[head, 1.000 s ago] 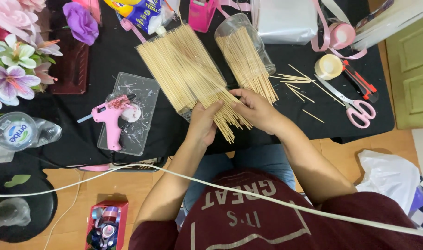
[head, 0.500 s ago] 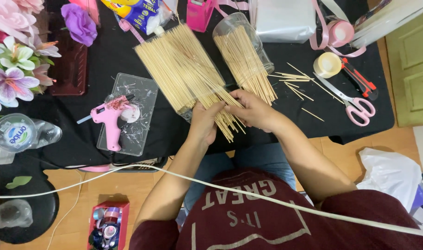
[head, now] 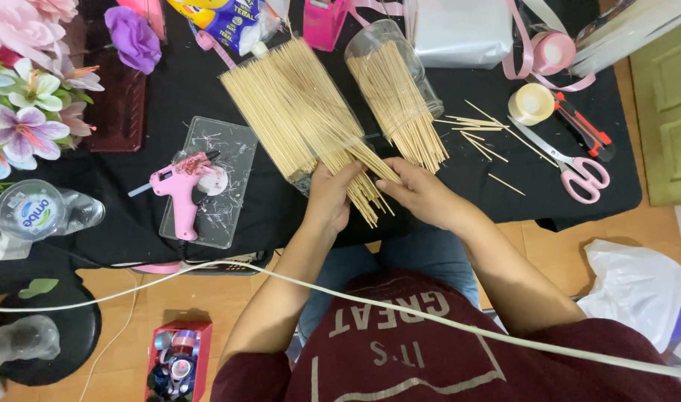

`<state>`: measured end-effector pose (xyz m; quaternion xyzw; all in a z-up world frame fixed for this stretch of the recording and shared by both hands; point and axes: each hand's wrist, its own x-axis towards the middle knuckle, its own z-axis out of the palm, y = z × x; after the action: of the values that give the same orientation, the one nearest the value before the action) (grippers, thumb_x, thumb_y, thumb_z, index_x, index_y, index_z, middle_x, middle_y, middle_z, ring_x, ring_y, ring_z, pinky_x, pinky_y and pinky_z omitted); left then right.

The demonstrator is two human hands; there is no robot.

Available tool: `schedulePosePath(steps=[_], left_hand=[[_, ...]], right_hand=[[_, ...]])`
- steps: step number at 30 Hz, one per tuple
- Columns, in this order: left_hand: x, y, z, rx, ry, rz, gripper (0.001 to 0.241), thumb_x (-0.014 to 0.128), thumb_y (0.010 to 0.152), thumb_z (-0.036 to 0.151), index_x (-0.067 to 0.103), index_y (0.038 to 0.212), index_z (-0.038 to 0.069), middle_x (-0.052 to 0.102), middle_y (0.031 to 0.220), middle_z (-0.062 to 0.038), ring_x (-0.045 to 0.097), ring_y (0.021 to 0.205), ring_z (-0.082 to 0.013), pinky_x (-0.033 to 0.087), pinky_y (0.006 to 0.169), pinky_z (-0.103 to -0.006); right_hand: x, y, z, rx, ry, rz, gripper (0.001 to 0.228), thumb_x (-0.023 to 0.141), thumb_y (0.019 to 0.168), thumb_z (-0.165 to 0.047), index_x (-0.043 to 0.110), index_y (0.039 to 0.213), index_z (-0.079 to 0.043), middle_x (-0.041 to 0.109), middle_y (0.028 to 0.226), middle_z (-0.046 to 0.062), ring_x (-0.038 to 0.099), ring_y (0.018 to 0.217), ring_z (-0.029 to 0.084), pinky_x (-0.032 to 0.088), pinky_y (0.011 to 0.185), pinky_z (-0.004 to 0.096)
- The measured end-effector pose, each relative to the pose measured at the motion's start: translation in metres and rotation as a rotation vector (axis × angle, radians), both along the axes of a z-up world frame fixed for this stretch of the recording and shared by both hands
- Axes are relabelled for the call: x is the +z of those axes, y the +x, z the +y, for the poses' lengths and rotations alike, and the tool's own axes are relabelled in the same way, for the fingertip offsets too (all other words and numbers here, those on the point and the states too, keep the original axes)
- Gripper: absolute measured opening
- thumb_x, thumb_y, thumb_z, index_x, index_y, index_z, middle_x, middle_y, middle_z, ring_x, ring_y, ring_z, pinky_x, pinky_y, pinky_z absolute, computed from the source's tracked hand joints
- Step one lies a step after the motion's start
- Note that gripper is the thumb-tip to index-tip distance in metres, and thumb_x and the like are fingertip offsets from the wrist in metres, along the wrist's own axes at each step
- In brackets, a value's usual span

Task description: The person is bundling bamboo skewers and inserting them into a clear plastic container on a workspace.

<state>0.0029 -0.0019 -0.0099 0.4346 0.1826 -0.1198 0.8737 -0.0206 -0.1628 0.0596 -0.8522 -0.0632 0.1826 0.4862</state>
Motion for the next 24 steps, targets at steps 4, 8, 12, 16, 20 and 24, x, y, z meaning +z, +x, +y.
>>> schedulePosePath(steps=[4,8,12,16,20,24], left_hand=[[-0.007,0.001,0.000,0.003,0.001,-0.005,0.038,0.077,0.083,0.000,0.062,0.118,0.005,0.068,0.101,-0.010,0.070,0.094,-0.0214,0.061,0.081,-0.0365],[0.006,-0.002,0.001,-0.001,0.006,-0.005,0.035,0.077,0.083,0.001,0.063,0.114,0.005,0.068,0.095,-0.009,0.071,0.091,-0.0210,0.061,0.078,-0.0350],[-0.009,0.003,0.005,-0.039,0.021,-0.005,0.031,0.078,0.084,0.004,0.064,0.111,0.007,0.069,0.090,-0.008,0.071,0.086,-0.0189,0.061,0.074,-0.0340],[-0.027,0.007,0.005,-0.048,-0.055,-0.041,0.035,0.075,0.085,-0.001,0.065,0.117,0.006,0.072,0.101,-0.012,0.071,0.087,-0.0188,0.061,0.077,-0.0341],[-0.003,0.003,0.007,-0.071,-0.049,-0.063,0.039,0.071,0.086,0.000,0.063,0.124,0.004,0.071,0.114,-0.007,0.068,0.088,-0.0133,0.059,0.080,-0.0288],[0.004,0.001,0.009,-0.080,-0.045,-0.062,0.042,0.069,0.088,0.000,0.062,0.129,0.004,0.072,0.121,-0.006,0.066,0.089,-0.0120,0.058,0.083,-0.0295]], right_hand=[[0.014,-0.017,-0.008,0.039,-0.145,-0.021,0.037,0.053,0.104,-0.024,0.057,0.133,-0.001,0.071,0.098,0.030,0.071,0.096,0.043,0.057,0.074,0.055],[0.041,-0.035,-0.021,0.051,-0.225,0.047,0.037,0.049,0.104,-0.025,0.055,0.134,-0.005,0.070,0.105,0.033,0.068,0.103,0.048,0.055,0.082,0.059],[0.058,-0.054,-0.044,0.079,-0.267,0.106,0.038,0.044,0.104,-0.022,0.054,0.136,-0.005,0.067,0.109,0.038,0.065,0.107,0.055,0.052,0.085,0.064],[0.059,-0.071,-0.074,0.075,-0.292,0.137,0.036,0.044,0.104,-0.024,0.056,0.135,-0.010,0.069,0.103,0.036,0.067,0.100,0.055,0.053,0.083,0.061],[0.057,-0.089,-0.099,0.021,-0.187,0.184,0.032,0.042,0.104,-0.020,0.061,0.128,-0.009,0.059,0.079,0.017,0.060,0.068,0.031,0.051,0.062,0.044],[0.061,-0.105,-0.119,-0.077,0.033,0.245,0.030,0.040,0.104,-0.016,0.066,0.117,-0.007,0.042,0.069,-0.003,0.043,0.049,0.010,0.040,0.043,0.023]])
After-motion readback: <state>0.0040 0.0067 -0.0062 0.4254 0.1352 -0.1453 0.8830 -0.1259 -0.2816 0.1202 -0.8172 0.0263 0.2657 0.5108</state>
